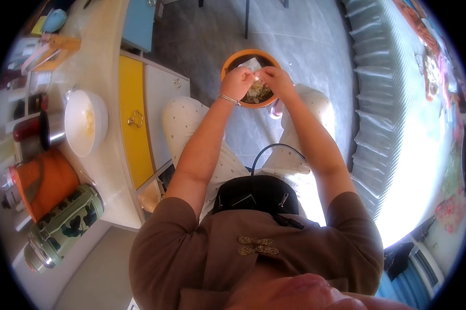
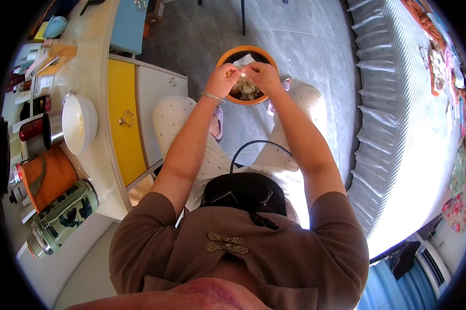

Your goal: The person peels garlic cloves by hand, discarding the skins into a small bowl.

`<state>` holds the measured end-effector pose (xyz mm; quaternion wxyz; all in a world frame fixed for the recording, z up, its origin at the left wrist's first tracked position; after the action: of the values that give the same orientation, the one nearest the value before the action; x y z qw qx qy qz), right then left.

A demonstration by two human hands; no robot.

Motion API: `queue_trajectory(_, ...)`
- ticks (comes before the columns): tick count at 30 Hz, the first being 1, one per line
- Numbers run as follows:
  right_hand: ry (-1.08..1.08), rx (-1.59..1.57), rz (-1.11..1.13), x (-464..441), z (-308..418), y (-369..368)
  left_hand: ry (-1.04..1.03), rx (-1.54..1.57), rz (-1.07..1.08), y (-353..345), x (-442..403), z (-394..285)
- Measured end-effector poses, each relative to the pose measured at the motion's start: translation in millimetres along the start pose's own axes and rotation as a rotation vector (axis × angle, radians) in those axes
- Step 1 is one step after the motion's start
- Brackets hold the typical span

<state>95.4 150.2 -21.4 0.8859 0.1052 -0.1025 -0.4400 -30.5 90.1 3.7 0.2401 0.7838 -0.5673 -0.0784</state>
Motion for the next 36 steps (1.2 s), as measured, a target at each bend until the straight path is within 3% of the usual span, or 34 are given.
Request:
queue_trajectory(12,0.094,0.011,0.01,-1.2,1.8,-3.4,0.053,-0.055,-0.013,-0.6,2.1,0.0)
queue_trajectory(17,-0.075,-0.307,0.06,1.6,0.5,-10.7,0.063,0.176,-0.066,-1.0,-7.7,19.3)
queue_trajectory(20,-0.063,-0.358,0.055,1.9,9.6,-10.8,0.197,0.301,-0.004,-7.4,-9.5,32.8)
queue_trajectory(27,-0.085,-0.446,0.078,2.9,9.1,-15.4,0.295,0.402,0.048,-6.9,-5.3,29.0)
queue_trajectory(32,-0.169,-0.561,0.055,3.0,-1.9,-15.1,0.383,0.663,0.136,-15.0,-2.9,32.7)
queue_trajectory(36,-0.156,-0.609,0.06,3.8,1.9,-14.1,0.39,0.604,0.127,-12.2,-1.9,33.1)
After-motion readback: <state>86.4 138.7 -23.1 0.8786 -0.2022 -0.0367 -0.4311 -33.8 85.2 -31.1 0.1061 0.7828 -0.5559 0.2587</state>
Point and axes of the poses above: each hand's wrist, its own x-axis away from the middle knuckle, its own y-axis out of the back of the hand, z = x × y, the point moved 10 cm from there along -x, towards the middle knuckle, and after that the axes turned 9 degrees about y, right-handed, at the moved point
